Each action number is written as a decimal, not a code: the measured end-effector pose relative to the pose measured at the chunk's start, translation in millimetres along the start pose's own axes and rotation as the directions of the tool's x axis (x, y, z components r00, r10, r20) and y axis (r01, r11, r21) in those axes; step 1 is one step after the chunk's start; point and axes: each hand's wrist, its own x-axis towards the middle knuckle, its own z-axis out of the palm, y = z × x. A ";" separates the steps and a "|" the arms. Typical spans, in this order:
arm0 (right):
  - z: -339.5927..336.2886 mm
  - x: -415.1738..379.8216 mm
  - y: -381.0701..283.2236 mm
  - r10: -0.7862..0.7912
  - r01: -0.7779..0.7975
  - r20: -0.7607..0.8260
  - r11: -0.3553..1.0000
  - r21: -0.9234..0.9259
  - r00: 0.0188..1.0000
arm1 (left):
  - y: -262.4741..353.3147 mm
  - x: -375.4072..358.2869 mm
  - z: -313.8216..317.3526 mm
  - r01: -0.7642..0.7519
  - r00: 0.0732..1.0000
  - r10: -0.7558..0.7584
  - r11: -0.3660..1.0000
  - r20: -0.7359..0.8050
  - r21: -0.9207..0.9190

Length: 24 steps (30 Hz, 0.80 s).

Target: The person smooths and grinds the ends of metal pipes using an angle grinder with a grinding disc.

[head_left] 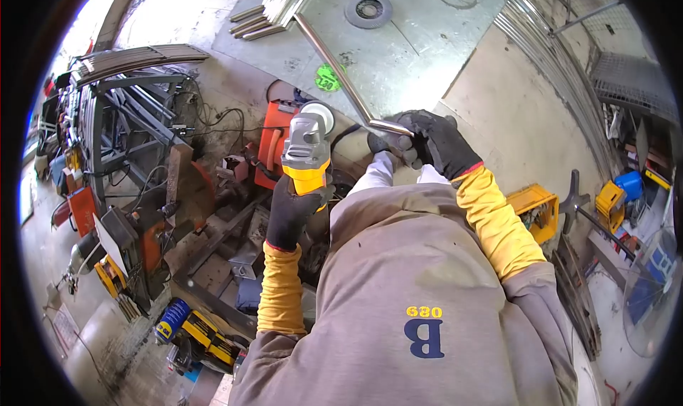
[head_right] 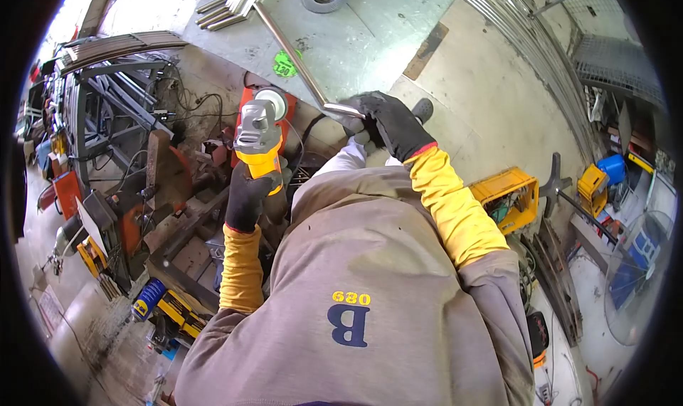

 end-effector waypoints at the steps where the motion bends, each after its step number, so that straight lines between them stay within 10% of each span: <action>1: -8.7 7.7 6.2 -0.023 0.024 0.009 0.982 -0.186 1.000 | -1.9 1.2 5.8 -0.049 0.998 0.055 0.988 -0.039 0.147; 7: 30.3 1.4 -16.6 0.216 -0.278 -0.192 0.870 -0.406 0.957 | -5.0 -2.3 47.7 -0.184 0.955 0.256 0.908 -0.151 0.377; 9: 27.0 1.9 3.7 -0.444 0.118 -0.007 0.252 -0.960 0.896 | -12.8 -4.1 48.2 -0.162 0.956 0.244 0.902 -0.162 0.400; 12: 36.2 -8.8 -8.5 -0.489 0.130 0.094 0.040 -0.991 0.867 | -29.6 -5.3 45.2 -0.152 0.952 0.239 0.910 -0.190 0.387; 20: 38.9 -8.4 -5.4 -0.597 0.180 0.217 -0.122 -0.976 0.772 | -41.7 -5.8 41.6 -0.179 0.932 0.332 0.769 -0.145 0.614; 24: 34.1 2.8 3.3 -0.667 0.267 0.182 0.026 -0.963 0.723 | -52.0 0.7 43.4 -0.228 0.871 0.475 0.619 -0.128 0.751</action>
